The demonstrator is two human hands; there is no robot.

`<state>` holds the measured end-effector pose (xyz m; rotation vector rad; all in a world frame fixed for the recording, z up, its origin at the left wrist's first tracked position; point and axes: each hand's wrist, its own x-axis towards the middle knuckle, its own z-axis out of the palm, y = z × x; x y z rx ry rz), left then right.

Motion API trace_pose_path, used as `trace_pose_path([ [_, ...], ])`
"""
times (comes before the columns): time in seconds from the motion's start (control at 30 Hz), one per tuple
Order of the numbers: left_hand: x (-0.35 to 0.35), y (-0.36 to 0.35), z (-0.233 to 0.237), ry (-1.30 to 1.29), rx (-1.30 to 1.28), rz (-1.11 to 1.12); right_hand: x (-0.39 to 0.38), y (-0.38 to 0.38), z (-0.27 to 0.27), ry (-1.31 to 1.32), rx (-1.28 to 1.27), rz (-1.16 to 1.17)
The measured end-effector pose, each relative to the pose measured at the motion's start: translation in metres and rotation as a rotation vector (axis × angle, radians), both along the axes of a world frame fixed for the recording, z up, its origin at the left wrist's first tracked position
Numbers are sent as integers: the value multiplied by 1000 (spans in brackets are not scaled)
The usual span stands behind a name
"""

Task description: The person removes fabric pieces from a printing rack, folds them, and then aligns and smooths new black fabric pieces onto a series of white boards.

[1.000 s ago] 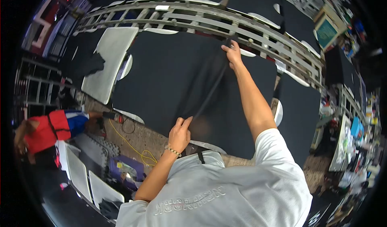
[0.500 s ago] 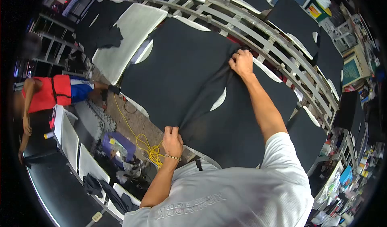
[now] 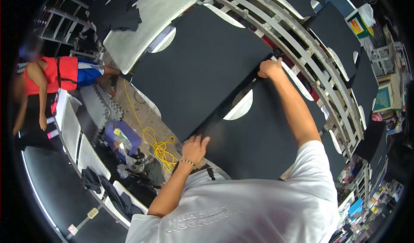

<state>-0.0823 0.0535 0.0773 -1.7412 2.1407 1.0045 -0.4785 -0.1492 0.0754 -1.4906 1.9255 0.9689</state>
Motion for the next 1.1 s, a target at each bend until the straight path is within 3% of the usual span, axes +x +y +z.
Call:
trace_pose_path([
  [0.03,0,0,-3,7,12,19,-7,7,13,9,-166,1],
  [0.13,11,-1,-12,472,-71,81,-37,23,-9,-42,-807,125],
  [0.17,22,3,-43,449,185,211,-49,19,-27,-99,-843,95],
  [0.2,31,1,-52,438,175,228,-56,14,-41,-159,-875,67],
  [0.27,55,1,-65,174,703,566,-55,20,-37,-140,-770,-13],
  [0.3,88,10,-116,-25,675,398,-52,23,-30,-160,-808,15],
  [0.33,103,11,-113,-29,672,415,-45,28,-20,-158,-865,49],
  [0.4,121,15,-105,355,654,536,-26,36,-6,-271,-1000,-5],
  [0.43,97,4,-53,721,459,819,-10,41,-5,-365,-1129,88],
  [0.47,93,-2,-44,721,458,823,9,47,-4,-456,-1256,182],
  [0.53,93,-16,-37,903,470,853,60,60,7,-526,-1181,254],
  [0.57,104,-16,-53,839,586,834,79,65,3,-541,-1113,302],
  [0.6,120,-17,-75,489,561,569,96,68,-3,-557,-1052,353],
  [0.67,150,-16,-92,387,146,-94,121,73,-17,-504,-990,250],
  [0.7,164,-29,-92,385,124,-80,125,72,-15,-515,-975,213],
  [0.77,193,-64,-91,104,344,-289,128,68,-2,-535,-973,164],
  [0.83,218,-120,-86,275,144,-79,128,58,7,-545,-987,109],
  [0.97,227,-300,-18,521,-53,284,151,6,22,-560,-1034,-33],
  [1.0,228,-347,-14,574,-241,214,165,-14,21,-542,-1041,-29],
  [1.03,219,-392,7,502,-232,263,180,-36,19,-607,-1036,-60],
  [1.1,211,-476,-5,478,-559,129,224,-95,21,-692,-1058,-82],
])
